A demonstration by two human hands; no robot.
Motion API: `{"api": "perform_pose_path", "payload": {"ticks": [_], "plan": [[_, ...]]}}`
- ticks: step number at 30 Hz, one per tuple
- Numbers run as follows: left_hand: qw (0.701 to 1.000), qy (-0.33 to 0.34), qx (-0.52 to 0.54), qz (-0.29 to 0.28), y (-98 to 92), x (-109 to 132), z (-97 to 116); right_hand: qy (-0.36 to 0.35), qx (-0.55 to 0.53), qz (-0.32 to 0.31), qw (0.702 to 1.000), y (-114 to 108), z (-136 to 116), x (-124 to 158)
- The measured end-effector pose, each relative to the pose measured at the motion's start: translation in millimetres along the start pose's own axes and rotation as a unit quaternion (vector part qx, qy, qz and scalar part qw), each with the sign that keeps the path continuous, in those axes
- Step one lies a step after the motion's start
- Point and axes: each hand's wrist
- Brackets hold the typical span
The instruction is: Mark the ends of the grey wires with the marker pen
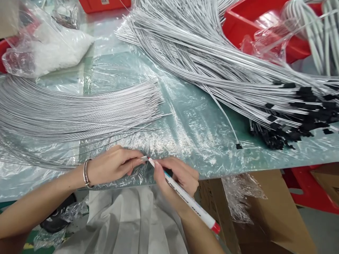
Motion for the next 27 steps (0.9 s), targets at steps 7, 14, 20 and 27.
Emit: {"api": "perform_pose_path", "payload": {"ticks": [7,14,20,27], "plan": [[0.999,0.012,-0.045,0.023,5.4,0.7,-1.8,-0.014,0.021,0.050,0.998,6.4,-2.0,-1.7],[0.998,0.009,-0.059,0.019,6.9,1.2,-3.7,-0.019,0.041,0.036,0.998,7.9,-1.2,-1.0],[0.998,0.000,-0.064,0.017,5.6,1.0,-2.9,-0.023,0.061,0.033,0.997,7.8,0.0,0.2],[0.998,-0.003,-0.062,0.013,5.3,1.3,-1.5,-0.024,0.045,0.041,0.998,7.4,0.1,1.2]]}}
Point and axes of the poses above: each hand's wrist, its own x-axis away from the middle knuckle, its own y-axis out of the palm, z = x × y, and after that the axes turned 6 degrees about -z, right-handed
